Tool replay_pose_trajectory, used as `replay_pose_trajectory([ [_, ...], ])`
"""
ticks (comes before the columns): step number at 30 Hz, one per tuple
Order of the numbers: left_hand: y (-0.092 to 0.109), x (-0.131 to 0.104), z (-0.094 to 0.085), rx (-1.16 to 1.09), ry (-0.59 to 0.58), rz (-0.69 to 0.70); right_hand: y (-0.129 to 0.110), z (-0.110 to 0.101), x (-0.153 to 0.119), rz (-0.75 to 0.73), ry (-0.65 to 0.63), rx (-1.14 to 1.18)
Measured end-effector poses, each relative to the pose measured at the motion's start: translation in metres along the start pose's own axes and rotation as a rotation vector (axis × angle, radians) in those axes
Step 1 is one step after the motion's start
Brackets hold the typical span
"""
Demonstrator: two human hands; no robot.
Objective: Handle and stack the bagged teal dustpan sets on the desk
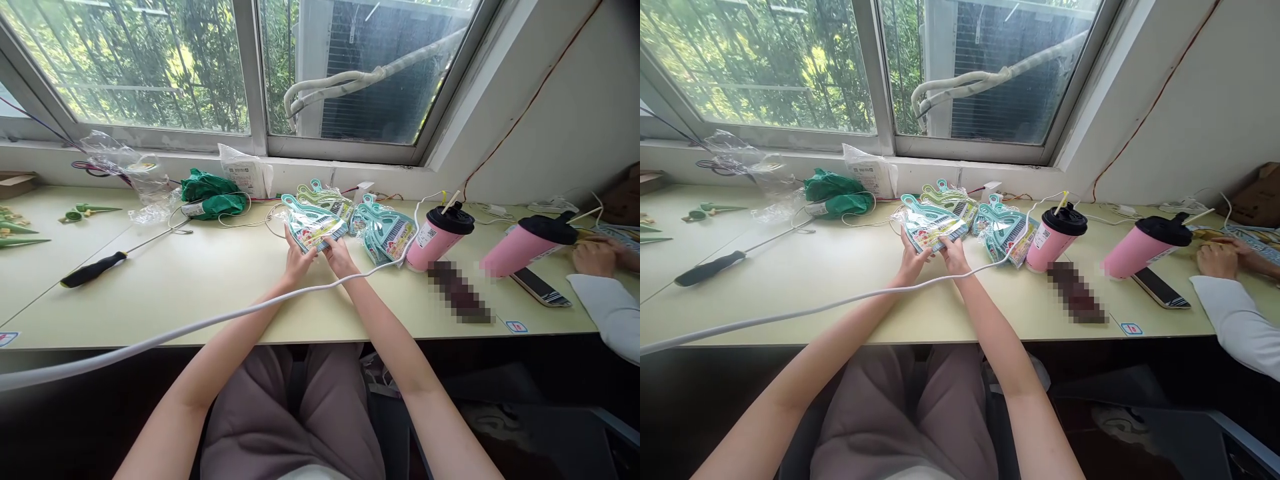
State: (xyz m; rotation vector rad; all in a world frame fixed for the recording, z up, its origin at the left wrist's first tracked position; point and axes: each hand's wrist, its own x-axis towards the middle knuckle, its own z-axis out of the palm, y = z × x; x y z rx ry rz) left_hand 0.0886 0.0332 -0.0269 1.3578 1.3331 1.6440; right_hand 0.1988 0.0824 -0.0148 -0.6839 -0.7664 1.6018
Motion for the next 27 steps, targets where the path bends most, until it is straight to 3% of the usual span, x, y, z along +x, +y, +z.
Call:
replay_pose_trajectory([
  [11, 0.006, -0.001, -0.001, -0.064, 0.008, -0.034, -0.006, 0.005, -0.005, 0.032, -0.017, 0.014],
  [18, 0.004, 0.000, 0.000, -0.054, -0.040, 0.020, -0.010, 0.009, -0.009, 0.012, 0.047, 0.091],
  [21, 0.004, 0.000, 0.000, 0.063, -0.048, 0.071, -0.012, 0.009, -0.010, -0.047, 0.058, 0.133],
  [27, 0.014, -0.005, -0.004, 0.521, -0.106, -0.054, -0.006, 0.004, -0.007, -0.151, 0.129, 0.098],
])
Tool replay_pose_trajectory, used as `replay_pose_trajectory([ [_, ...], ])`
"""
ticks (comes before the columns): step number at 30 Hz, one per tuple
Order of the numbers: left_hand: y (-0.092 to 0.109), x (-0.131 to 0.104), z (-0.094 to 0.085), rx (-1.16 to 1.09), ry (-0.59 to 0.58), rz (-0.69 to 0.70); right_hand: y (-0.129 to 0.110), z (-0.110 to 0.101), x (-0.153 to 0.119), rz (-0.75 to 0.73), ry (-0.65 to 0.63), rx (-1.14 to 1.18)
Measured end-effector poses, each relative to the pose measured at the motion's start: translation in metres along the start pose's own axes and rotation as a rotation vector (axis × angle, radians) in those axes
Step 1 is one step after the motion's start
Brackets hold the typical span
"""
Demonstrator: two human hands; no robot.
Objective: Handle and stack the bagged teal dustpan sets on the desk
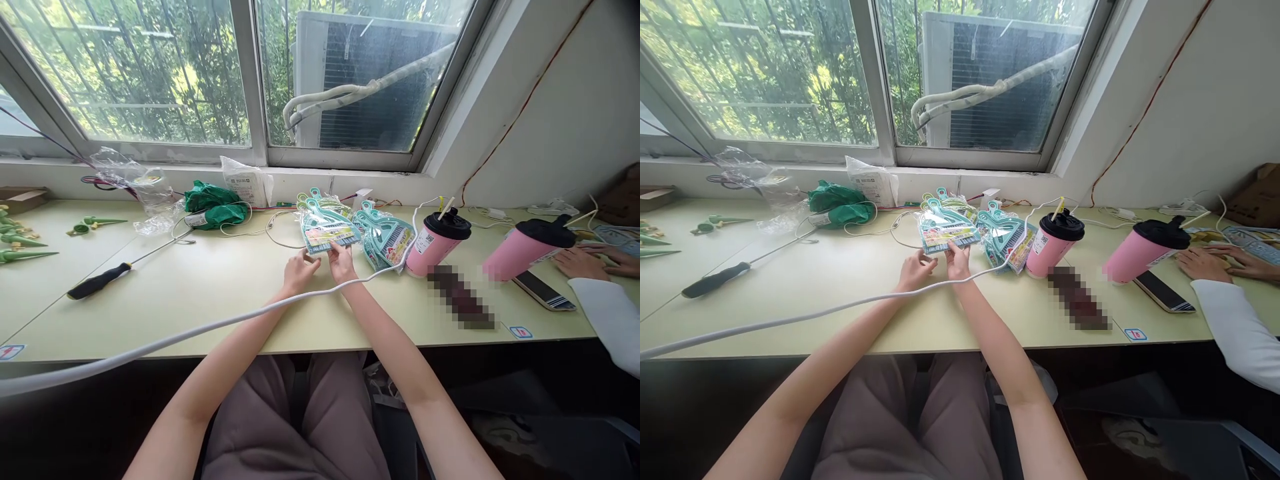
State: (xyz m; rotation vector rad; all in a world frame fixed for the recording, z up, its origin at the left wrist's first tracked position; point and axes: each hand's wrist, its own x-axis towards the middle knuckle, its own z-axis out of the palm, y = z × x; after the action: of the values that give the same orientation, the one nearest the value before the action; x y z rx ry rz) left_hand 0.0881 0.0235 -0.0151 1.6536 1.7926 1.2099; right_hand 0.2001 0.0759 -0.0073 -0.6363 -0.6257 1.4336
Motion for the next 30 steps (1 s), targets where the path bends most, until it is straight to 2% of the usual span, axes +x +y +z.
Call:
replay_pose_trajectory([
  [2, 0.004, -0.005, 0.000, 0.117, 0.062, 0.016, 0.003, -0.002, 0.002, -0.032, 0.027, -0.035],
  [5, 0.009, -0.011, 0.004, 0.172, 0.129, 0.022, 0.006, -0.005, 0.005, -0.104, 0.017, -0.127],
  [9, 0.012, -0.011, 0.010, 0.202, 0.091, 0.011, 0.007, -0.004, 0.004, -0.159, 0.001, -0.173],
  [14, 0.012, -0.010, 0.008, 0.105, 0.088, 0.039, 0.005, 0.002, -0.002, -0.138, 0.090, -0.014],
  [17, 0.013, -0.014, 0.008, 0.063, 0.097, 0.065, 0.003, 0.004, -0.003, -0.162, 0.097, 0.016],
  [23, 0.023, -0.026, 0.016, 0.167, -0.023, 0.177, -0.007, 0.003, 0.002, -0.214, 0.119, -0.002],
  [26, 0.027, -0.031, 0.015, 0.241, -0.076, 0.248, -0.014, 0.004, 0.002, -0.188, 0.032, 0.041],
  [30, 0.025, -0.031, 0.003, 0.282, -0.097, 0.349, -0.026, 0.009, -0.005, -0.168, -0.120, 0.022],
])
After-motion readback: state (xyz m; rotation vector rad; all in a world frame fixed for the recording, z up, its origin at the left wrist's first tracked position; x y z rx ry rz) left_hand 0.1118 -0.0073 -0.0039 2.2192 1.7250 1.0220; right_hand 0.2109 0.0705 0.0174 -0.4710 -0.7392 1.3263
